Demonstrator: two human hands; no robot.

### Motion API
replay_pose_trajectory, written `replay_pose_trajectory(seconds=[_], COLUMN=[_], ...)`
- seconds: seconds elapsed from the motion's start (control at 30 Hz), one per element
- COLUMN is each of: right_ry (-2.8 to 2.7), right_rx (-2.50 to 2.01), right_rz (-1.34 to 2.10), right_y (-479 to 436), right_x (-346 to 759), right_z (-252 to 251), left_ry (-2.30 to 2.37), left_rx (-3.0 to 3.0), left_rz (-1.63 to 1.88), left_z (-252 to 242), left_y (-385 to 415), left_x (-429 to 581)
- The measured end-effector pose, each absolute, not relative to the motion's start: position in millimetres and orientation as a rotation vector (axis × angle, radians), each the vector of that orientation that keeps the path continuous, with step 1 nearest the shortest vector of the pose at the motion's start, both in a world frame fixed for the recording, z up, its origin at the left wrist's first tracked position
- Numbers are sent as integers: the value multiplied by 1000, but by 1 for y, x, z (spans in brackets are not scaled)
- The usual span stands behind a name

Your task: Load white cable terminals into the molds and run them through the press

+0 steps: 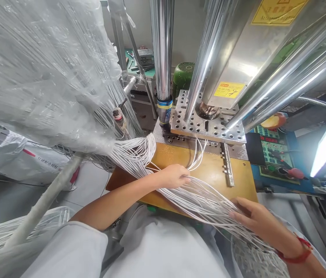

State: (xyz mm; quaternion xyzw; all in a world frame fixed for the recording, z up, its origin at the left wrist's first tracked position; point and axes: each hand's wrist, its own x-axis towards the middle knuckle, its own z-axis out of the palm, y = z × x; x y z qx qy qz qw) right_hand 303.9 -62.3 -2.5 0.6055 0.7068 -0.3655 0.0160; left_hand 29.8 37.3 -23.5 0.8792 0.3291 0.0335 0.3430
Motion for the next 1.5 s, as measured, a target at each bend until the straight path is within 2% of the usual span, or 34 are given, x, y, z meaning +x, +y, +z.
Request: replay_pose_trajectory(seconds=[0.13, 0.37, 0.47, 0.6, 0.67, 0.77, 0.83, 0.93, 1.07, 1.17, 1.23, 1.37, 1.5], right_ry=[2277, 2648, 2674, 2553, 2463, 2283, 2220, 2461, 2843, 2858, 2798, 2865, 2897], right_rx=[1912, 2039, 2032, 1878, 1775, 1887, 1940, 1742, 1357, 1528, 1609, 1545, 1919], right_rz=[-1035, -582, -695, -1049, -1063, -633, -309, -114, -12, 148, 67, -401, -1194], right_y=[-57, -32, -26, -25, -26, -27, -27, -24, -12, -1, 2, 0, 2], right_x=[303, 258, 230, 220, 234, 258, 261, 245, 228, 236, 241, 244, 251], right_z=[-7, -13, -11, 2, 9, 10, 5, -8, -15, -17, -21, -29, -26], left_ry=[910, 984, 1001, 871, 841, 866, 698, 415, 529, 677, 695, 674, 724], left_rx=[2293, 2511, 2567, 2532, 2428, 2201, 1938, 1288, 726, 679, 674, 568, 638], left_rz=[78, 85, 130, 138, 89, 7, -184, -375, -32, 15, 18, 192, 267], left_z=[-19, -19, -18, -2, 10, 18, 13, -3, -19, -22, -23, -23, -25], left_y=[36, 30, 28, 22, 17, 8, 0, -13, -28, -31, -29, -21, -16], left_x=[35, 48, 53, 45, 31, 11, 9, 28, 61, 68, 68, 71, 77])
